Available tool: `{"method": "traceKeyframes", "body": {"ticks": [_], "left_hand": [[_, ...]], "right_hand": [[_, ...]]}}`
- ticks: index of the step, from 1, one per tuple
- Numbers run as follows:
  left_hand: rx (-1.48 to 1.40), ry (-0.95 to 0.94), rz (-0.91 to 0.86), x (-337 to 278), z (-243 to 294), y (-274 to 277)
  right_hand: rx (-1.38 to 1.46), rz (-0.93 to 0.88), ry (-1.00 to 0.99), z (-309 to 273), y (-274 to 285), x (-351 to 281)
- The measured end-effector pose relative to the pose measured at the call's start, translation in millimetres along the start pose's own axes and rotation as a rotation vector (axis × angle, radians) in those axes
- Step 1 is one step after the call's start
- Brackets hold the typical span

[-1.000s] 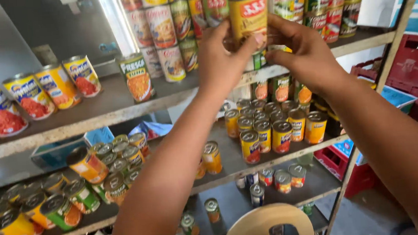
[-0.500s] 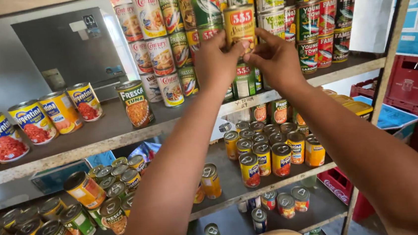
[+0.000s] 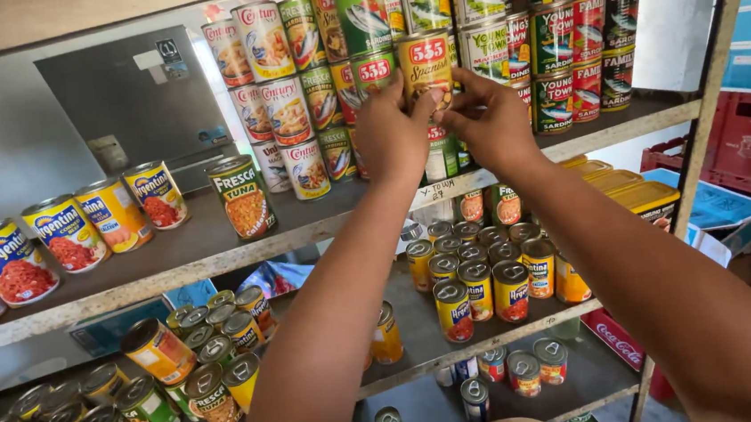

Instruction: The recorder is organizing and restocking various canned goods on the shelves in a grocery store.

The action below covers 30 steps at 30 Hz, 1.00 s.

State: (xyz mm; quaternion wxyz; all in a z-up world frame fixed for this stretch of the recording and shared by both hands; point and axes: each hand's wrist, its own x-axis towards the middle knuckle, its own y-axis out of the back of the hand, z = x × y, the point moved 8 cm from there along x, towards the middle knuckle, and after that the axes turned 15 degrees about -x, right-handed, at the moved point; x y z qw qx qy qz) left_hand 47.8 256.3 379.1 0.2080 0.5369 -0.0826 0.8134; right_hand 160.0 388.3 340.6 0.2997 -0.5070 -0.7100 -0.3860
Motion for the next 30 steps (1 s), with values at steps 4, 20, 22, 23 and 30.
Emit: {"method": "traceKeyframes", "body": {"ticks": [4, 20, 22, 23, 30], "left_hand": [[0.040, 0.027, 0.026, -7, 1, 2], [0.039, -0.059, 0.053, -18, -13, 2], [0.057, -0.043, 0.051, -18, -13, 2], [0.056, -0.041, 0.050, -18, -13, 2], [0.027, -0.072, 0.047, -22, -23, -1]], "right_hand": [[0.033, -0.019, -0.007, 6, -2, 2], [0.019, -0.008, -0.034, 13, -7, 4], [-0.006, -0.019, -0.057, 10, -5, 2], [-0.007, -0.020, -0.059, 10, -4, 1], [0.033, -0.050, -0.037, 4, -5, -7]]}}
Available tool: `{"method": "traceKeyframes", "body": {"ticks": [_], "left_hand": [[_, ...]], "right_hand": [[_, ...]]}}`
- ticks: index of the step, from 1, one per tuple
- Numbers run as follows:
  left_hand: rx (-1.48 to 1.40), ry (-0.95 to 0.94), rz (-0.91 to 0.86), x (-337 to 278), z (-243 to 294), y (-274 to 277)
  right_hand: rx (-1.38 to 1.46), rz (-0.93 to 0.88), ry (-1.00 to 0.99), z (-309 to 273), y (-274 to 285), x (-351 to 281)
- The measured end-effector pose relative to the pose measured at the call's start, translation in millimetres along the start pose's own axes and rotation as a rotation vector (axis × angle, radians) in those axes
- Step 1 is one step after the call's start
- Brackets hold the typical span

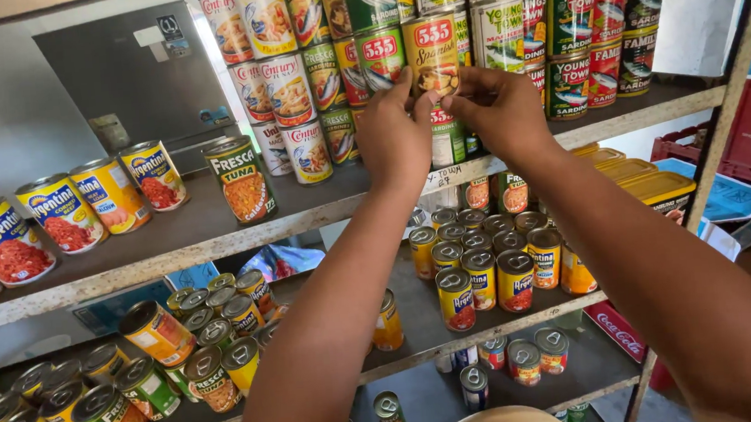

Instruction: The recorder is organizing and restocking various canned goods on the shelves in a grocery store.

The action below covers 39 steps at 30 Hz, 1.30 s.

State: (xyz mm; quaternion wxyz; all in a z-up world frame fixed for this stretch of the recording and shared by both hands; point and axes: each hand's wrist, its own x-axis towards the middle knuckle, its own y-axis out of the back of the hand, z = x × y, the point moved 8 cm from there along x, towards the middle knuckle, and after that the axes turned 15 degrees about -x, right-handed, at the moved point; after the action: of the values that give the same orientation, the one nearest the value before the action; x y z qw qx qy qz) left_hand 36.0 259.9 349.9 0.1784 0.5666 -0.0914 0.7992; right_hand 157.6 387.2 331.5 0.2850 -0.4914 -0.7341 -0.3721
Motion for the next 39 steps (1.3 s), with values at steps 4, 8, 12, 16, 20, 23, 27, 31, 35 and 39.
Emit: {"method": "traceKeyframes", "body": {"ticks": [4, 8, 12, 16, 20, 23, 27, 31, 35, 39], "left_hand": [[-0.096, 0.054, -0.040, -6, 2, 4], [-0.100, 0.066, -0.034, -21, -4, 9], [-0.176, -0.055, -0.041, -47, 4, 22], [-0.203, -0.246, -0.105, -79, 47, 56], [-0.259, -0.191, -0.192, -121, 49, 72], [-0.282, -0.121, -0.242, -156, 36, 77], [-0.218, -0.065, -0.289, -200, 16, 87], [-0.240, 0.104, -0.286, -244, -11, 104], [-0.209, 0.179, -0.303, -297, -28, 119], [-0.362, 0.482, -0.267, -380, -66, 125]], "right_hand": [[-0.030, -0.009, 0.058, 0, -1, -8], [-0.117, 0.048, 0.032, 1, 1, -32], [-0.170, 0.195, 0.154, -31, 13, -87], [-0.114, 0.190, 0.142, -33, 11, -147], [0.018, 0.109, 0.028, 2, -14, -184], [0.110, 0.043, 0.006, 24, -37, -206], [0.128, -0.080, -0.047, 31, -69, -233], [0.153, -0.210, -0.157, 38, -101, -267], [0.081, -0.262, -0.134, 44, -125, -313], [0.094, -0.352, -0.319, 81, -158, -389]]}}
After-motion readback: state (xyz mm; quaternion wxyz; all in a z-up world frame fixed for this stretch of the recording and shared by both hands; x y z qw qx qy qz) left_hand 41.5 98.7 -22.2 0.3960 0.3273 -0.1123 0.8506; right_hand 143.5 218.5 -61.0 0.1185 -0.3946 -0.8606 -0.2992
